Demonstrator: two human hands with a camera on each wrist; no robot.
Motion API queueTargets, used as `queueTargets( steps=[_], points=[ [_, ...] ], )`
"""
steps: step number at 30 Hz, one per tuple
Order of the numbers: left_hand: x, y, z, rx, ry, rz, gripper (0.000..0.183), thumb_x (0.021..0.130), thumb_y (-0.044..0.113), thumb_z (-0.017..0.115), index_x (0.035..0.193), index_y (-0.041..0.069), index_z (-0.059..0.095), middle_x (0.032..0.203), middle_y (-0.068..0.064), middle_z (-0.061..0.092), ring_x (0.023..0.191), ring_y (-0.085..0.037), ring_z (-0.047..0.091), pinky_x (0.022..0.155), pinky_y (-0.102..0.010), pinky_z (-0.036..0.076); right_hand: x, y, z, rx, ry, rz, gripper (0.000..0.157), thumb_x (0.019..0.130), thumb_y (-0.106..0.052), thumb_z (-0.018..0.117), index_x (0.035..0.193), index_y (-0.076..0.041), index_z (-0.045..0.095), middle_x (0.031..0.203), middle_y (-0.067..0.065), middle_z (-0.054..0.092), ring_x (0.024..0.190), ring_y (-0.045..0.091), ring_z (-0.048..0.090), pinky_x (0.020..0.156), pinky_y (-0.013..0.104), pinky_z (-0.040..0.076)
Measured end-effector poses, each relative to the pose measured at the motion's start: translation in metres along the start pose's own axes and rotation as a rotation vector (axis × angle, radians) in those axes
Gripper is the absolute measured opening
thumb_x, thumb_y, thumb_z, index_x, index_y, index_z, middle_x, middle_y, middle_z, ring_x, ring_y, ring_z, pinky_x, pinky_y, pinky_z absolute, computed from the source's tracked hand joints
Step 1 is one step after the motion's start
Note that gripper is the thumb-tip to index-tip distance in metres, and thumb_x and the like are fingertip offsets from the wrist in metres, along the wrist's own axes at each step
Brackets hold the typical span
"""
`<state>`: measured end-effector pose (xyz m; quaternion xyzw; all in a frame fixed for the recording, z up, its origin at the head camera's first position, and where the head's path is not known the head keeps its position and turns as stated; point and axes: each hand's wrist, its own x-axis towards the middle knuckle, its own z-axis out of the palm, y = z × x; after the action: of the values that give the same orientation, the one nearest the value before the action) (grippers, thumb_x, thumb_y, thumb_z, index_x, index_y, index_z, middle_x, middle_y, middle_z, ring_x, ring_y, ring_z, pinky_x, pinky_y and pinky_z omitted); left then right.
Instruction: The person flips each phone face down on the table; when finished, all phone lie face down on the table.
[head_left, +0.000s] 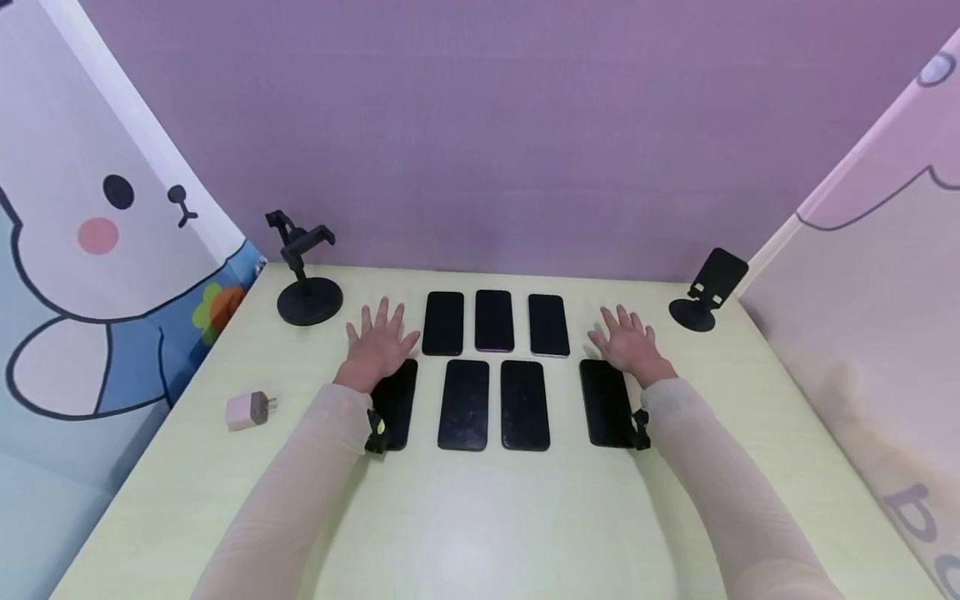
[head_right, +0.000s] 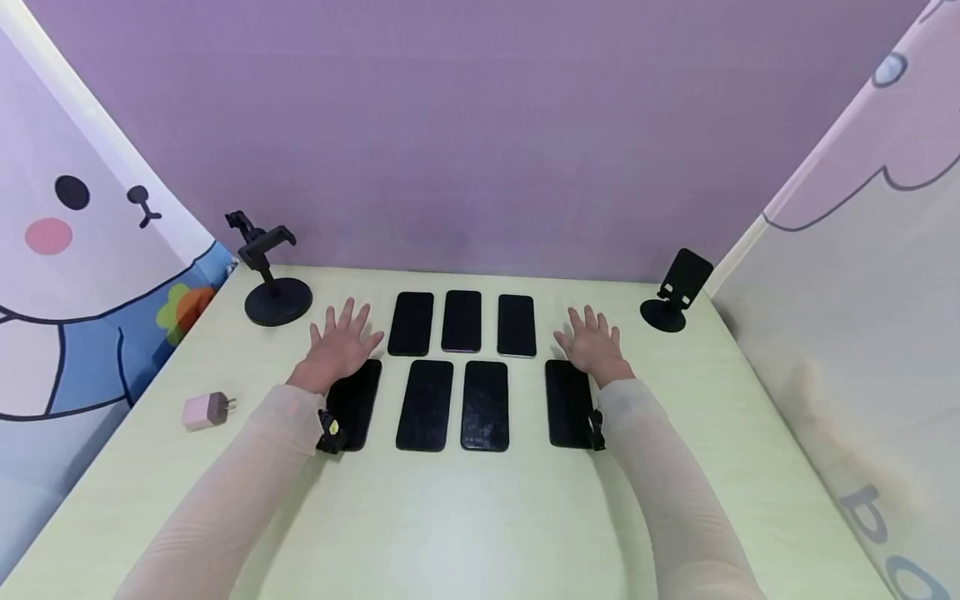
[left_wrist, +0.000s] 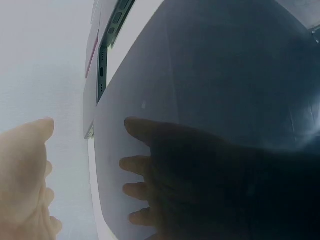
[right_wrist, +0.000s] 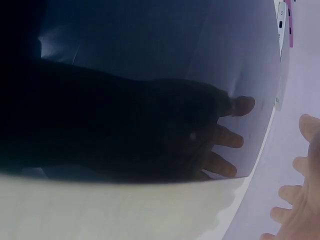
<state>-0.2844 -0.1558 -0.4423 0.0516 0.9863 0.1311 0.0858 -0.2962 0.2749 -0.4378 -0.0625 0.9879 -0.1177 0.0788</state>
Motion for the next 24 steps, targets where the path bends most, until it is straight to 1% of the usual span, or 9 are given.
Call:
queueTargets(
  steps=[5,9,14,19,22,24],
  points=[
    [0.000,0.002,0.000,-0.006,0.010,0.008,0.072,0.103,0.053,0.028,0.158,0.011,0.006,0.161,-0.016,-0.010,0.142,-0.045,-0.010,0.106,-0.068,-0.004,-0.001,-0.001,-0.002,0.009,-0.005,-0.003,0.067,0.106,-0.043,0.031,0.155,-0.002,0.011,0.156,0.030,0.003,0.140,0.051,0.002,0.106,0.069,0.004],
    [-0.004,0.014,-0.002,-0.060,0.036,0.046,0.071,0.104,0.051,0.030,0.157,0.010,0.007,0.161,-0.018,-0.006,0.142,-0.046,-0.007,0.108,-0.066,0.001,-0.003,-0.001,-0.006,0.031,0.003,-0.013,0.068,0.106,-0.044,0.032,0.155,-0.001,0.013,0.155,0.031,0.006,0.139,0.052,0.006,0.106,0.068,0.006],
    [-0.008,0.044,0.001,-0.146,0.069,0.143,0.070,0.105,0.047,0.033,0.157,0.007,0.008,0.159,-0.022,0.004,0.142,-0.048,0.001,0.111,-0.060,0.010,-0.011,0.005,-0.008,0.087,0.011,-0.024,0.069,0.105,-0.044,0.032,0.154,0.002,0.014,0.153,0.034,0.014,0.137,0.053,0.014,0.105,0.068,0.014],
    [-0.006,0.081,0.012,-0.212,0.110,0.268,0.069,0.105,0.045,0.036,0.156,0.003,0.014,0.156,-0.027,0.014,0.141,-0.047,0.011,0.113,-0.053,0.016,-0.023,0.013,-0.010,0.185,0.008,-0.040,0.069,0.106,-0.042,0.033,0.152,0.005,0.015,0.152,0.034,0.017,0.137,0.051,0.016,0.108,0.063,0.017],
    [-0.007,0.103,0.019,-0.267,0.107,0.325,0.069,0.105,0.045,0.036,0.156,0.004,0.015,0.156,-0.025,0.016,0.142,-0.043,0.015,0.113,-0.050,0.018,-0.033,0.015,-0.012,0.247,0.004,-0.061,0.069,0.106,-0.041,0.035,0.151,0.008,0.016,0.151,0.035,0.019,0.137,0.051,0.016,0.110,0.059,0.016],
    [-0.008,0.118,0.022,-0.313,0.086,0.337,0.068,0.105,0.046,0.037,0.157,0.008,0.014,0.158,-0.021,0.016,0.143,-0.039,0.015,0.113,-0.048,0.019,-0.040,0.017,-0.013,0.269,0.006,-0.071,0.069,0.106,-0.040,0.035,0.150,0.010,0.018,0.150,0.036,0.021,0.137,0.051,0.018,0.110,0.059,0.017]
  ],
)
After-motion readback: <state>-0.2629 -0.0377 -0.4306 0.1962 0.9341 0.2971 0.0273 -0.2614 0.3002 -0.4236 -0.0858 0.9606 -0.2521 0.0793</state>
